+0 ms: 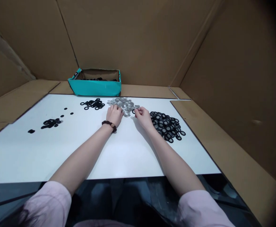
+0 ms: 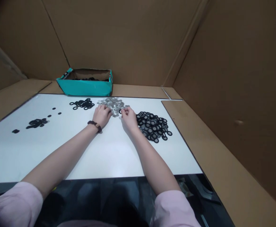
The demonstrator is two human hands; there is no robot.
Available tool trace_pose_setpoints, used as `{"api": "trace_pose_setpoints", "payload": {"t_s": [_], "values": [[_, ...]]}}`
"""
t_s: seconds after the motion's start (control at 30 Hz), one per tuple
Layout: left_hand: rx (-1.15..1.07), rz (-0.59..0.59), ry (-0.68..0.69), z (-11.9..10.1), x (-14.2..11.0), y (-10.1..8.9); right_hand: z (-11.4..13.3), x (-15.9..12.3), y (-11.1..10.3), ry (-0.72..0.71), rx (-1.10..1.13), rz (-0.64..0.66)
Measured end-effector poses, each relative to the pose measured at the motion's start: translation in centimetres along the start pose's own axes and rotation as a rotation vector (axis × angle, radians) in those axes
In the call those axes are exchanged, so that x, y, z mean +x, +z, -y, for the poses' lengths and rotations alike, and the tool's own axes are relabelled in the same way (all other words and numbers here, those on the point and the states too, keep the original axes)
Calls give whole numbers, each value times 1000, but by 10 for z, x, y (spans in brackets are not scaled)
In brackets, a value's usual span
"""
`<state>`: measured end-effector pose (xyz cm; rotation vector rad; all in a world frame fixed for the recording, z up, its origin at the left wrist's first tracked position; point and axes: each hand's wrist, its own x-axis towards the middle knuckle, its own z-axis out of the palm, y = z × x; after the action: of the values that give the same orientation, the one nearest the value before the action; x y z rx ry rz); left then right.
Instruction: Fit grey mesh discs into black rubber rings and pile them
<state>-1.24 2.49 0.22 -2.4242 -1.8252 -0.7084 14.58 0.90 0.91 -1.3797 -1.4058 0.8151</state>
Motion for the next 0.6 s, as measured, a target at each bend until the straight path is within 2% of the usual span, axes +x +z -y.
{"api": "trace_pose_setpoints", "payload": {"t_s": [0.1,0.27,0.47,0.6], "values": [[48,1,72,0,0,1,1,0,2,-21,-5,29],[32,-18,102,1,1,1,-1,0,2,17,-15,19],[-177,1,-36,4,4,-3,-5,1,1,40,-16,25],[-248,9,-78,6,6,-6,-3,0,2,32,-10,47]]}}
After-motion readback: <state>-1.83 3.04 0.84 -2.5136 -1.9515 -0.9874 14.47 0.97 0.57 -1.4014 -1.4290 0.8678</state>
